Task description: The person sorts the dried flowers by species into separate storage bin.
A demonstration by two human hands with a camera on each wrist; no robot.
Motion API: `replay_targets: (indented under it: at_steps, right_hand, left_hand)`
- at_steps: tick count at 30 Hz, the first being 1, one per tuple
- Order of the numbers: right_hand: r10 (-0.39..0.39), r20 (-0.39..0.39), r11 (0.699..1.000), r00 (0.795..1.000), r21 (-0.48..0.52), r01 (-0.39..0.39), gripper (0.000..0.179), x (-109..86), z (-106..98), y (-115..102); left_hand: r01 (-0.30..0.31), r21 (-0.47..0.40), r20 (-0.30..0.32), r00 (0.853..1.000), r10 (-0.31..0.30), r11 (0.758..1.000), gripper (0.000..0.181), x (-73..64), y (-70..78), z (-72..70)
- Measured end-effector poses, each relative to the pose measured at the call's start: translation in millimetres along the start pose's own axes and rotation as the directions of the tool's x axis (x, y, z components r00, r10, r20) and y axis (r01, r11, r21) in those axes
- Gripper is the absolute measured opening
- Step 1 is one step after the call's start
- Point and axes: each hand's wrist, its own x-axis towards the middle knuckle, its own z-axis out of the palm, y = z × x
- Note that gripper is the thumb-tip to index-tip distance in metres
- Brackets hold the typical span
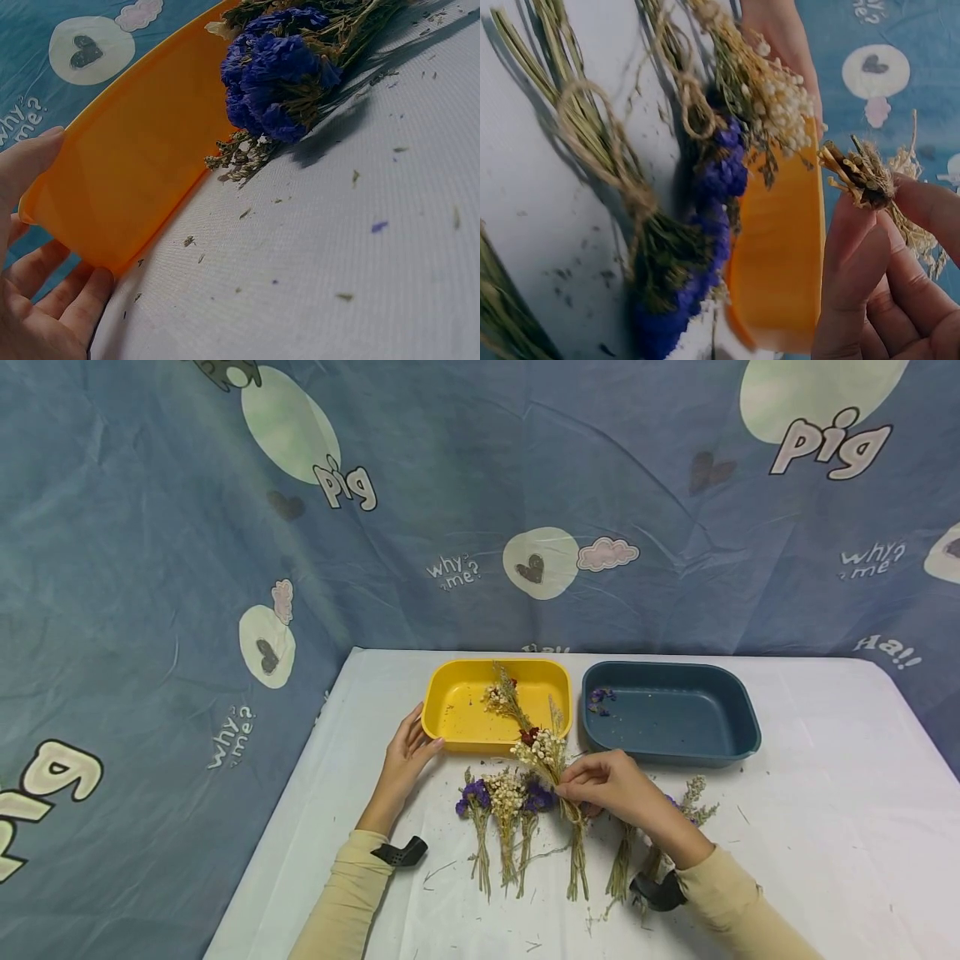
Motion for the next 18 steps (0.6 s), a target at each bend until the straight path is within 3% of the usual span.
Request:
replay_targets:
  at_steps: [18]
  right_hand:
    - [-0.013,0.005,0.996,1.0,-0.084,0.013,0.029,37.0,-23,-22]
  left_hand:
    - [-0.017,0.016,-0.001,1.0,0.017,1.0,0.077,-1.2,-0.1,0.7]
